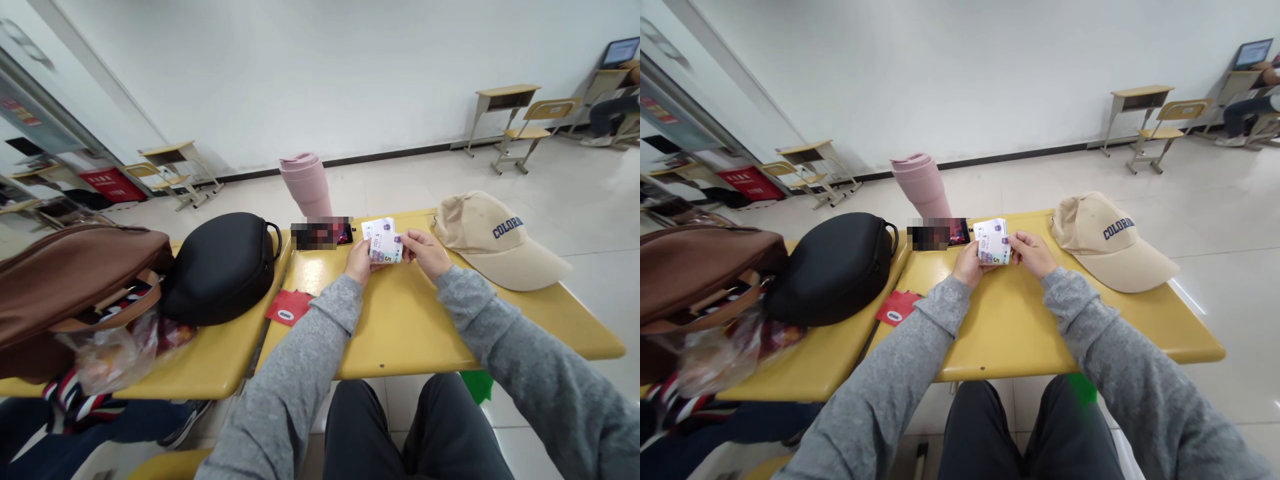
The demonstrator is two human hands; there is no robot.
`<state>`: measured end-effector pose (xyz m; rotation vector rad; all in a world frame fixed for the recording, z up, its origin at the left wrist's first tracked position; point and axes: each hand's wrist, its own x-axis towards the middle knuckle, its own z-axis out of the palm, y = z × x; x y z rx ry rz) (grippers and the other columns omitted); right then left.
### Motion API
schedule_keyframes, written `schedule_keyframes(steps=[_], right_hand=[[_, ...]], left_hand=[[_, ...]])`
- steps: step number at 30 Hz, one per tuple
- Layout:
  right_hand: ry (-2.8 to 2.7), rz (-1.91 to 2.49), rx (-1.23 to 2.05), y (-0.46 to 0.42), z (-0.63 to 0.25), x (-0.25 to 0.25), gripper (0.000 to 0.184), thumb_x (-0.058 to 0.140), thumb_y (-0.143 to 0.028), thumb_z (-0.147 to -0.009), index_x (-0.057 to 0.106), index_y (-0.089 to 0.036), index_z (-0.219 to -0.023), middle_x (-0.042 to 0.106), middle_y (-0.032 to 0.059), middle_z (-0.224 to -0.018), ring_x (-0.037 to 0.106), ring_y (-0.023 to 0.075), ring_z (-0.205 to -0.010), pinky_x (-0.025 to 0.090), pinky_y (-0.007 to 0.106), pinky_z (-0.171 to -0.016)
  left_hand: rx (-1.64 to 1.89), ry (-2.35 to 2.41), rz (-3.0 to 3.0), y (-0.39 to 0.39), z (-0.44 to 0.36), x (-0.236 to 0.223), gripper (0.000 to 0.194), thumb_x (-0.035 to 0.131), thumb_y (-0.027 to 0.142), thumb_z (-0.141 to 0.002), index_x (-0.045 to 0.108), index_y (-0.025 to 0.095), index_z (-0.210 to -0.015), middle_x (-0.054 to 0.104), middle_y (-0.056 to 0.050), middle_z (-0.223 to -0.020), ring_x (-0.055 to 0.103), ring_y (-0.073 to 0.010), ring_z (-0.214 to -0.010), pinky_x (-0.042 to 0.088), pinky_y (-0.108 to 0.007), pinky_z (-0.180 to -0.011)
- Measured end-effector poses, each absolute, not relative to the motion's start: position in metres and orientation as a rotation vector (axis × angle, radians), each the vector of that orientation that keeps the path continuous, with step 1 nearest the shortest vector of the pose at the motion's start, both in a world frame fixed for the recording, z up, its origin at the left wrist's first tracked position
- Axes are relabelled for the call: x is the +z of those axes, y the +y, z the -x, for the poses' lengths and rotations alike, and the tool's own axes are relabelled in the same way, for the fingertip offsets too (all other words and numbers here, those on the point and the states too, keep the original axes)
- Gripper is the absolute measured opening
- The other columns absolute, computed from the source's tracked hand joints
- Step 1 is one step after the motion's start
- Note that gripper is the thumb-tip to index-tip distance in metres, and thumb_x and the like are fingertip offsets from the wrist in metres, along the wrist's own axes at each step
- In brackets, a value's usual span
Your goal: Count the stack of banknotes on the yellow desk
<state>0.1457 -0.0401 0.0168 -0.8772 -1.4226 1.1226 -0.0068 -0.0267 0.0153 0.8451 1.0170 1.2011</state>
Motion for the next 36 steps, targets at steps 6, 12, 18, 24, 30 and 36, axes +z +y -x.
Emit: schedule_keyframes(steps=[6,12,18,24,30,36], right_hand=[[-1.427,0.817,1.175,-0.039,-0.146,0.014,0.039,0.059,-0.053,-0.077,0.052,-0.018,-0.061,0.049,-0.0033,-0.046,0.042,0.0080,-0.040,0.028,0.023,-0.044],[-1.405,0.822,1.232,-0.041,-0.145,0.015,0.046,0.050,-0.060,-0.078,0.057,-0.018,-0.062,0.054,0.0004,-0.049,0.043,0.0096,-0.040,0.030,0.024,-0.041],[-1.440,1.052,1.003,-0.039,-0.148,0.015,0.045,0.060,-0.058,-0.072,0.049,-0.018,-0.054,0.049,-0.0023,-0.044,0.036,0.0070,-0.040,0.027,0.023,-0.042],[-1.374,1.226,0.896,-0.035,-0.149,0.011,0.043,0.065,-0.058,-0.067,0.048,-0.019,-0.058,0.051,-0.0019,-0.048,0.036,0.0078,-0.043,0.027,0.024,-0.043],[-1.404,1.178,0.935,-0.035,-0.148,0.010,0.042,0.063,-0.056,-0.069,0.047,-0.018,-0.057,0.052,-0.0020,-0.050,0.037,0.0078,-0.045,0.028,0.024,-0.044],[-1.421,1.158,0.940,-0.031,-0.149,0.006,0.041,0.062,-0.053,-0.071,0.049,-0.018,-0.055,0.051,-0.0019,-0.049,0.038,0.0084,-0.045,0.029,0.024,-0.046]], left_hand=[[1.196,1.016,-0.847,-0.028,0.007,0.016,0.021,0.053,0.029,-0.073,0.062,0.015,-0.087,0.067,-0.005,-0.071,0.064,-0.0182,-0.065,0.053,-0.036,-0.069],[1.170,0.965,-0.848,-0.029,0.008,0.017,0.028,0.060,0.031,-0.071,0.061,0.014,-0.094,0.067,-0.006,-0.072,0.064,-0.0185,-0.063,0.053,-0.037,-0.068],[1.160,0.920,-0.839,-0.029,0.009,0.017,0.032,0.063,0.028,-0.070,0.059,0.013,-0.098,0.068,-0.008,-0.077,0.065,-0.0192,-0.065,0.053,-0.039,-0.070],[1.142,0.910,-0.884,-0.031,0.009,0.017,0.033,0.065,0.023,-0.066,0.061,0.014,-0.098,0.069,-0.009,-0.084,0.065,-0.0199,-0.069,0.053,-0.038,-0.070],[1.140,0.887,-0.929,-0.032,0.008,0.017,0.035,0.067,0.021,-0.065,0.061,0.015,-0.099,0.069,-0.009,-0.087,0.064,-0.0192,-0.071,0.052,-0.036,-0.069],[1.149,0.980,-0.849,-0.030,0.008,0.017,0.031,0.058,0.037,-0.076,0.061,0.015,-0.098,0.068,-0.008,-0.081,0.064,-0.0188,-0.068,0.052,-0.037,-0.069]])
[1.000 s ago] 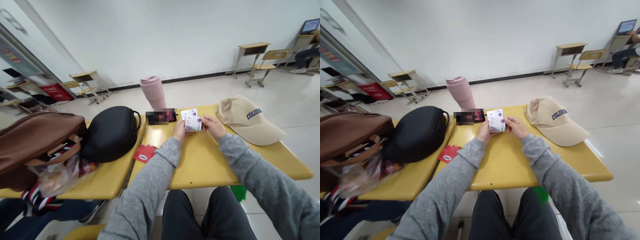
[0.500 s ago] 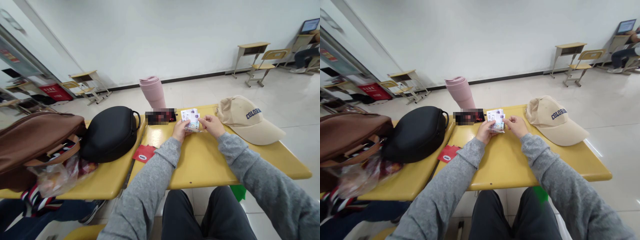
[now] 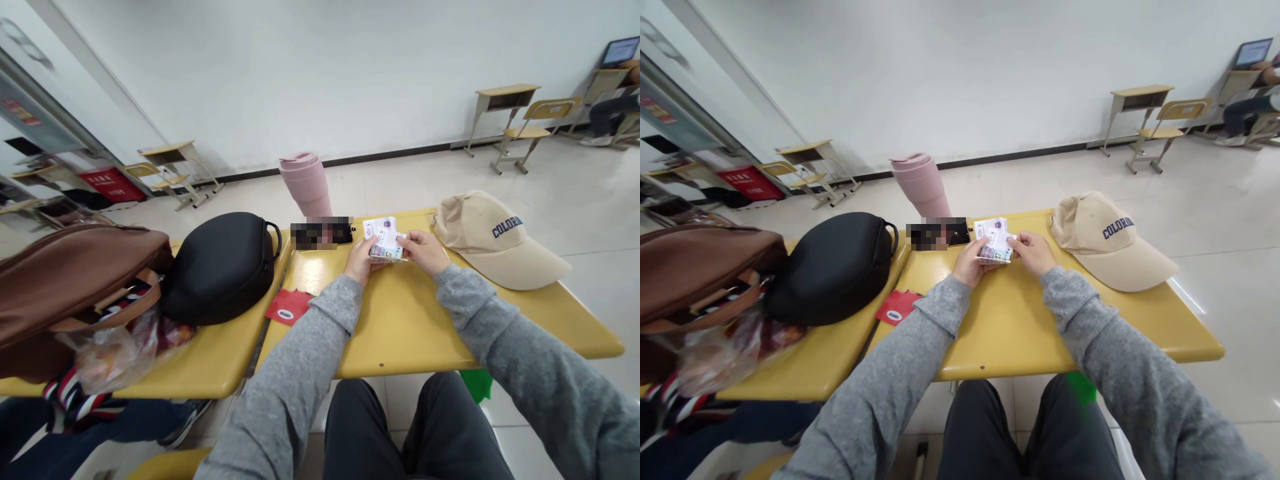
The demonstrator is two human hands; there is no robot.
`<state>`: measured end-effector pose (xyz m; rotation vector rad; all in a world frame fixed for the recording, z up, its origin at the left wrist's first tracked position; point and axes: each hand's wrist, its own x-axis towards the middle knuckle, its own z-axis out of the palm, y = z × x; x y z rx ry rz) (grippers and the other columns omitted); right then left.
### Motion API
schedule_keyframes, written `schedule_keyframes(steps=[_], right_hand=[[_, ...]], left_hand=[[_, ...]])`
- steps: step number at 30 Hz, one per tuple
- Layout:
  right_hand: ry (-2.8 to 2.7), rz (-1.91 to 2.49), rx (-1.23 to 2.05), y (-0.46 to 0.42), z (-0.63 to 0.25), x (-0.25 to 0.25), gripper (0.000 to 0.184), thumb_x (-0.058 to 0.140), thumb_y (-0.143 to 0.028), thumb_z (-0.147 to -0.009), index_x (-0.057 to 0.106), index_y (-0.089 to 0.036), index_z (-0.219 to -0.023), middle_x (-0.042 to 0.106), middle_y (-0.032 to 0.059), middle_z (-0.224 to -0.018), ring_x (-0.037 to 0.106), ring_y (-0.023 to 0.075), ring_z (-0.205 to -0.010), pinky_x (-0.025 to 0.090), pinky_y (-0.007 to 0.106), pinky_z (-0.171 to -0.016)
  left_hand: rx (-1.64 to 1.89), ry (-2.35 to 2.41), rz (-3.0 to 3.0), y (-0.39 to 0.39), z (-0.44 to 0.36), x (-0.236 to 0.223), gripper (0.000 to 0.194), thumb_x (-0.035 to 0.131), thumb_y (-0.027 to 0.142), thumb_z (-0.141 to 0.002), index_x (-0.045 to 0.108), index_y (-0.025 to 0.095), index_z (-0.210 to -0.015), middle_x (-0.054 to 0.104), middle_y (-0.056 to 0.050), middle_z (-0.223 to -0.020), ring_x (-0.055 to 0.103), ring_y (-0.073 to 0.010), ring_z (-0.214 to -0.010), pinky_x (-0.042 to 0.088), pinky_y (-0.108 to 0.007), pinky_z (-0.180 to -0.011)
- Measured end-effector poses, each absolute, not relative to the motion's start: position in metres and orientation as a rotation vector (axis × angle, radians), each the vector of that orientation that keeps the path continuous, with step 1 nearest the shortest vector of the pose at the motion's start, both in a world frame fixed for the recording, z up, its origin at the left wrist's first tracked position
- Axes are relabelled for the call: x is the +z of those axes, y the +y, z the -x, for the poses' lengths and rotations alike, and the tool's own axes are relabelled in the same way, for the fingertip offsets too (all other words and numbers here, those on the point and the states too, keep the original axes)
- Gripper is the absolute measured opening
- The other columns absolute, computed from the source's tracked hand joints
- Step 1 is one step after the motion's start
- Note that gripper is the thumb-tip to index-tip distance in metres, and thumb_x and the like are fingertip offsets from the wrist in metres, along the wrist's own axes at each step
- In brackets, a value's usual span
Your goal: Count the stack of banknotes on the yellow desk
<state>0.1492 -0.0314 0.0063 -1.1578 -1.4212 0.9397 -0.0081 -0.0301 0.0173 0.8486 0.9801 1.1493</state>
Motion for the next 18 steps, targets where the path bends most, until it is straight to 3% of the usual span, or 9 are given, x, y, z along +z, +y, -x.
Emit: schedule_keyframes(steps=[9,15,18], right_hand=[[-1.446,0.976,0.957,-0.0399,-0.1469,0.0159,0.042,0.063,-0.053,-0.073,0.048,-0.019,-0.054,0.043,-0.0035,-0.045,0.037,0.0086,-0.045,0.030,0.025,-0.046],[-1.357,0.876,1.084,-0.0375,-0.1450,0.0140,0.034,0.068,-0.050,-0.067,0.056,-0.019,-0.078,0.050,-0.0053,-0.053,0.039,0.0076,-0.044,0.032,0.024,-0.045],[-1.349,0.879,1.081,-0.0368,-0.1446,0.0142,0.034,0.068,-0.050,-0.067,0.056,-0.019,-0.074,0.049,-0.0054,-0.054,0.039,0.0070,-0.044,0.032,0.023,-0.045]], left_hand=[[1.165,0.976,-0.822,-0.0267,0.0083,0.0161,0.034,0.054,0.041,-0.079,0.062,0.014,-0.098,0.068,-0.008,-0.083,0.064,-0.0184,-0.070,0.053,-0.034,-0.068],[1.175,0.978,-0.851,-0.0269,0.0079,0.0156,0.030,0.056,0.040,-0.077,0.063,0.016,-0.093,0.069,-0.009,-0.085,0.065,-0.0227,-0.081,0.053,-0.036,-0.071],[1.182,0.970,-0.851,-0.0262,0.0081,0.0141,0.028,0.058,0.040,-0.075,0.063,0.017,-0.090,0.069,-0.009,-0.086,0.066,-0.0242,-0.083,0.053,-0.037,-0.071]])
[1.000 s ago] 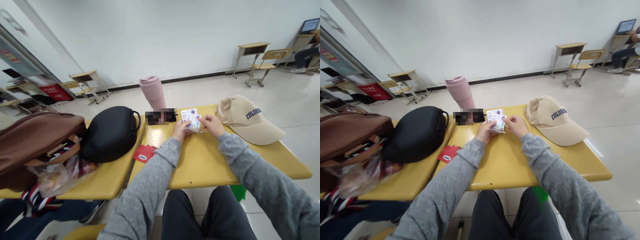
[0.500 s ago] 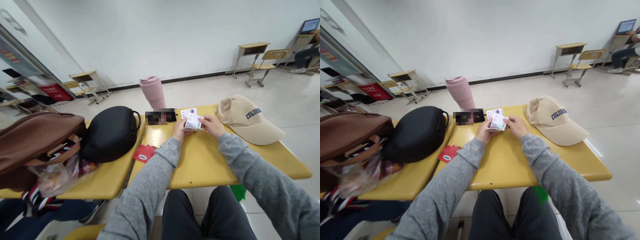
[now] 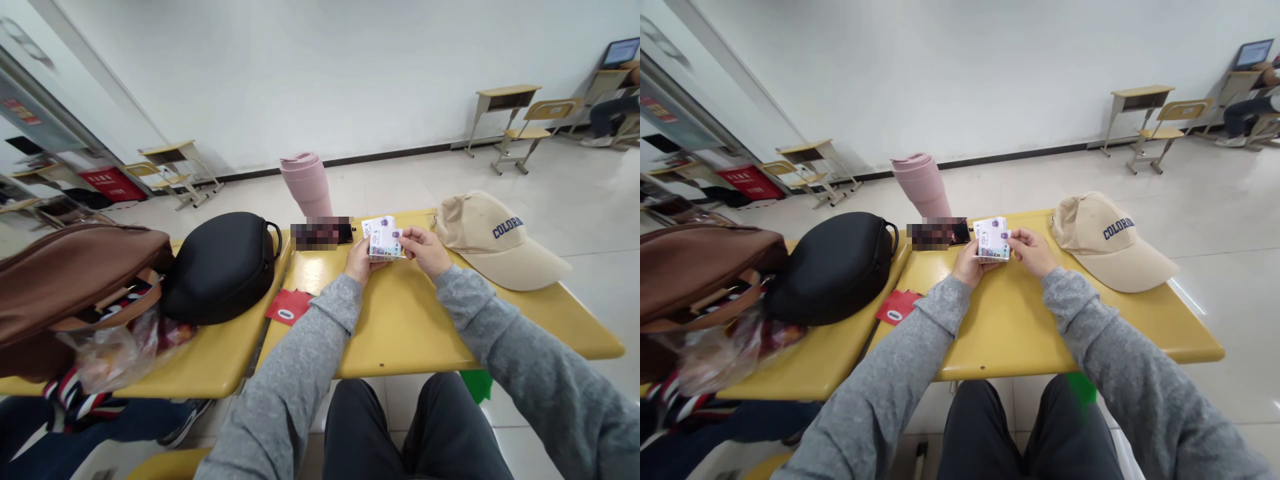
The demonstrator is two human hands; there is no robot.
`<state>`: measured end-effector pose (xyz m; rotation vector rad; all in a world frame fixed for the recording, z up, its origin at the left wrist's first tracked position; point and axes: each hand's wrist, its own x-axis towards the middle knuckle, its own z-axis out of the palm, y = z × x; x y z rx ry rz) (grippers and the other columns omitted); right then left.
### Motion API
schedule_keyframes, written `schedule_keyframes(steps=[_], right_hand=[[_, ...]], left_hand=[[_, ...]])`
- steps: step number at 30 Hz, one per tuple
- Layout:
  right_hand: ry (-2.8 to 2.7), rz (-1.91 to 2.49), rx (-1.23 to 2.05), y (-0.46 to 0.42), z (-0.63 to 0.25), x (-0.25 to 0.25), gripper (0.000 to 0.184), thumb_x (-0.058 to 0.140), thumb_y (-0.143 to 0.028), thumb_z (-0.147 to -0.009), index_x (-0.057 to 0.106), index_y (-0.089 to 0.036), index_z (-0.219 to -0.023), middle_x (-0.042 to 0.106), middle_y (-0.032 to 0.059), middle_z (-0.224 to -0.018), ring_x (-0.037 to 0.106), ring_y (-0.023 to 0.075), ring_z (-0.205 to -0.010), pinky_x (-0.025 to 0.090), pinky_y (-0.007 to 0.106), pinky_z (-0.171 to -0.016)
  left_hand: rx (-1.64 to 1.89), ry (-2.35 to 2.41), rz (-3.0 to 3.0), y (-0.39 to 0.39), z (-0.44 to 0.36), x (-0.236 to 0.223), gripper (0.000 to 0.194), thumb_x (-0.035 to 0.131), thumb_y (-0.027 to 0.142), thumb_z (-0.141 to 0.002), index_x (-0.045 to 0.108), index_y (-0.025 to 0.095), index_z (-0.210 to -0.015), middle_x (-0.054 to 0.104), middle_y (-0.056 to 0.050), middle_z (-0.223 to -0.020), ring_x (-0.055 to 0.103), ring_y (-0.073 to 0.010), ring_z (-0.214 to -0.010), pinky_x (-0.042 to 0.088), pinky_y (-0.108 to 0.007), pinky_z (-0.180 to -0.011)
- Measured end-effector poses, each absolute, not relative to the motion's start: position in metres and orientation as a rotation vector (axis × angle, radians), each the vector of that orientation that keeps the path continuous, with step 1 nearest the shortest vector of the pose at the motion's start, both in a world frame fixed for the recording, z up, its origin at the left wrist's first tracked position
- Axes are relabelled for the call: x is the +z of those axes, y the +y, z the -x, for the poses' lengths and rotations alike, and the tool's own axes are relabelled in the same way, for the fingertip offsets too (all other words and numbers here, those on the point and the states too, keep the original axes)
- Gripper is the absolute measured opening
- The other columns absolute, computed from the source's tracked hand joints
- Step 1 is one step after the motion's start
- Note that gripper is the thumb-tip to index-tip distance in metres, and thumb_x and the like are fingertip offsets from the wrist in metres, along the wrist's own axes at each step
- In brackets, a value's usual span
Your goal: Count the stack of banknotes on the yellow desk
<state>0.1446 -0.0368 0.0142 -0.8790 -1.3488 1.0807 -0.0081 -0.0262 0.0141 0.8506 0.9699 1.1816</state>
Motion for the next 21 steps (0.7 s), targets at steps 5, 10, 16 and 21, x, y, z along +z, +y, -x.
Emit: schedule_keyframes(steps=[5,10,16,21], right_hand=[[-1.357,0.880,1.077,-0.0384,-0.1446,0.0163,0.034,0.067,-0.051,-0.068,0.055,-0.018,-0.068,0.047,-0.0051,-0.053,0.039,0.0066,-0.044,0.031,0.023,-0.045],[-1.357,0.896,1.066,-0.0391,-0.1443,0.0164,0.036,0.068,-0.052,-0.066,0.053,-0.019,-0.066,0.045,-0.0054,-0.050,0.038,0.0073,-0.045,0.032,0.023,-0.045],[-1.366,0.893,1.067,-0.0397,-0.1437,0.0161,0.036,0.070,-0.050,-0.065,0.052,-0.019,-0.064,0.046,-0.0051,-0.050,0.039,0.0074,-0.045,0.032,0.023,-0.045],[-1.368,0.892,1.064,-0.0393,-0.1440,0.0154,0.035,0.071,-0.047,-0.065,0.051,-0.019,-0.063,0.046,-0.0051,-0.050,0.039,0.0075,-0.045,0.031,0.023,-0.045]], left_hand=[[1.190,0.965,-0.846,-0.0252,0.0084,0.0121,0.026,0.058,0.038,-0.074,0.062,0.017,-0.088,0.069,-0.009,-0.086,0.066,-0.0230,-0.080,0.053,-0.038,-0.072],[1.190,0.946,-0.840,-0.0253,0.0088,0.0126,0.028,0.060,0.039,-0.073,0.062,0.015,-0.088,0.068,-0.008,-0.084,0.066,-0.0216,-0.080,0.053,-0.037,-0.076],[1.195,0.955,-0.838,-0.0267,0.0088,0.0150,0.029,0.060,0.038,-0.074,0.063,0.016,-0.093,0.069,-0.007,-0.084,0.066,-0.0203,-0.078,0.053,-0.036,-0.075],[1.184,0.968,-0.846,-0.0268,0.0089,0.0148,0.025,0.058,0.036,-0.075,0.063,0.017,-0.091,0.069,-0.007,-0.086,0.066,-0.0210,-0.079,0.053,-0.037,-0.075]])
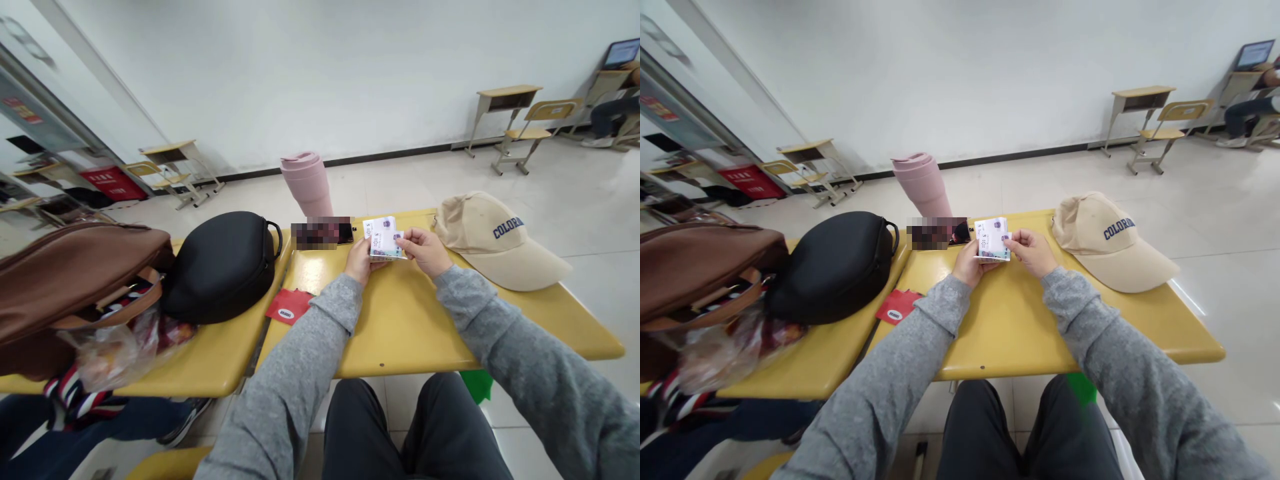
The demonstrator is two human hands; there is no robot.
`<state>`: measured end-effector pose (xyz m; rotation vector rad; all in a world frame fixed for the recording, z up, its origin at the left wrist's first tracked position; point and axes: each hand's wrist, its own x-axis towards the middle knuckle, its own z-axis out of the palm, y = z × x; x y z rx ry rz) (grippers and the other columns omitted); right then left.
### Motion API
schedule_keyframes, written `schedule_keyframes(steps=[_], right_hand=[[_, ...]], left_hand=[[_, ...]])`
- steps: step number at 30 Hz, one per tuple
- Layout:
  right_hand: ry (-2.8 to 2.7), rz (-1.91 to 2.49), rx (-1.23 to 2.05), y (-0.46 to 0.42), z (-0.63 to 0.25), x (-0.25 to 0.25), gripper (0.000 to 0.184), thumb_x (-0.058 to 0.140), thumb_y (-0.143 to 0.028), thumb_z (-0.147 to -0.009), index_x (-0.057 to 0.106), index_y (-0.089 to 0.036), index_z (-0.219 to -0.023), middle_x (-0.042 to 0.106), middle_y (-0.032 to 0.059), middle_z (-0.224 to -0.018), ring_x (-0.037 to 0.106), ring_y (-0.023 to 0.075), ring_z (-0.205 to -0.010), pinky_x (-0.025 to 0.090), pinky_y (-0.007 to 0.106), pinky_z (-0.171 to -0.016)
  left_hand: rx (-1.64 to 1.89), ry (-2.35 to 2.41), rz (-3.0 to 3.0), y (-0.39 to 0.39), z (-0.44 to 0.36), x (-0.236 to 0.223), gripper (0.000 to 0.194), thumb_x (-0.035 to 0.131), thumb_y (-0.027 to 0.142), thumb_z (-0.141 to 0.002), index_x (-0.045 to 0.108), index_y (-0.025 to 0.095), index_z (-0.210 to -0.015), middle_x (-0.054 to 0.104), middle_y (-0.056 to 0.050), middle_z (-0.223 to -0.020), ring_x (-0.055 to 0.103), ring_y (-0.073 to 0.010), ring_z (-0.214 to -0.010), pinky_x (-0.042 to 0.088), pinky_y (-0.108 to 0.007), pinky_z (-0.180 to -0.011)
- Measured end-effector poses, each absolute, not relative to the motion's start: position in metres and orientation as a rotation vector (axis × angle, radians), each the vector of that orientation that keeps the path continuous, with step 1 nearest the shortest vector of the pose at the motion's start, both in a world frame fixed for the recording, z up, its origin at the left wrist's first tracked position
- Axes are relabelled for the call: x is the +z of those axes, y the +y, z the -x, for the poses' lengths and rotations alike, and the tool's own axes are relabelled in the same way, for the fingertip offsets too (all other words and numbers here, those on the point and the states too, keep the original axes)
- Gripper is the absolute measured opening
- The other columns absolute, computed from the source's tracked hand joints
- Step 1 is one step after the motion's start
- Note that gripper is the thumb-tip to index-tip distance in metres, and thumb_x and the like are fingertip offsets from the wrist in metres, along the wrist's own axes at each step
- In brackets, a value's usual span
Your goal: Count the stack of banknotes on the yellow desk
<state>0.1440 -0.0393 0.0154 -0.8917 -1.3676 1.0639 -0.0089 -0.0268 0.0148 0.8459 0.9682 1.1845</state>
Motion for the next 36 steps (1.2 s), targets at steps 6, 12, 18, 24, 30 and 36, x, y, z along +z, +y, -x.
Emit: schedule_keyframes(steps=[6,12,18,24,30,36], right_hand=[[-1.377,0.870,1.070,-0.0396,-0.1442,0.0150,0.035,0.070,-0.048,-0.066,0.050,-0.019,-0.064,0.046,-0.0057,-0.049,0.039,0.0075,-0.045,0.031,0.023,-0.045],[-1.382,0.833,1.104,-0.0428,-0.1434,0.0176,0.035,0.068,-0.050,-0.069,0.051,-0.019,-0.065,0.044,-0.0064,-0.045,0.037,0.0069,-0.042,0.029,0.023,-0.043],[-1.387,0.833,1.152,-0.0435,-0.1438,0.0197,0.038,0.067,-0.053,-0.069,0.051,-0.019,-0.064,0.043,-0.0066,-0.043,0.036,0.0062,-0.037,0.026,0.022,-0.039],[-1.365,0.782,1.222,-0.0391,-0.1452,0.0150,0.038,0.063,-0.052,-0.073,0.052,-0.018,-0.061,0.046,-0.0048,-0.045,0.036,0.0056,-0.034,0.022,0.022,-0.036],[-1.361,0.775,1.244,-0.0409,-0.1451,0.0167,0.041,0.056,-0.055,-0.076,0.059,-0.017,-0.064,0.060,0.0016,-0.057,0.040,0.0068,-0.037,0.027,0.023,-0.037],[-1.416,0.928,1.102,-0.0401,-0.1456,0.0157,0.040,0.064,-0.052,-0.071,0.050,-0.018,-0.057,0.049,-0.0032,-0.046,0.034,0.0059,-0.038,0.025,0.023,-0.039]], left_hand=[[1.190,0.969,-0.851,-0.0274,0.0089,0.0152,0.024,0.056,0.035,-0.076,0.063,0.017,-0.091,0.069,-0.007,-0.085,0.066,-0.0209,-0.079,0.053,-0.037,-0.075],[1.183,0.961,-0.847,-0.0285,0.0089,0.0163,0.026,0.057,0.032,-0.075,0.063,0.016,-0.095,0.069,-0.007,-0.083,0.066,-0.0202,-0.078,0.053,-0.036,-0.075],[1.194,0.955,-0.841,-0.0291,0.0088,0.0161,0.026,0.059,0.029,-0.073,0.063,0.017,-0.096,0.070,-0.007,-0.084,0.066,-0.0198,-0.077,0.053,-0.036,-0.075],[1.183,0.952,-0.846,-0.0289,0.0090,0.0163,0.028,0.060,0.030,-0.073,0.062,0.016,-0.097,0.069,-0.007,-0.080,0.066,-0.0199,-0.074,0.053,-0.037,-0.075],[1.173,0.942,-0.823,-0.0303,0.0098,0.0185,0.028,0.063,0.028,-0.072,0.060,0.015,-0.097,0.068,-0.006,-0.076,0.063,-0.0172,-0.063,0.053,-0.038,-0.072],[1.163,0.892,-0.835,-0.0305,0.0099,0.0182,0.032,0.068,0.025,-0.068,0.061,0.015,-0.097,0.068,-0.008,-0.081,0.065,-0.0194,-0.068,0.052,-0.041,-0.077]])
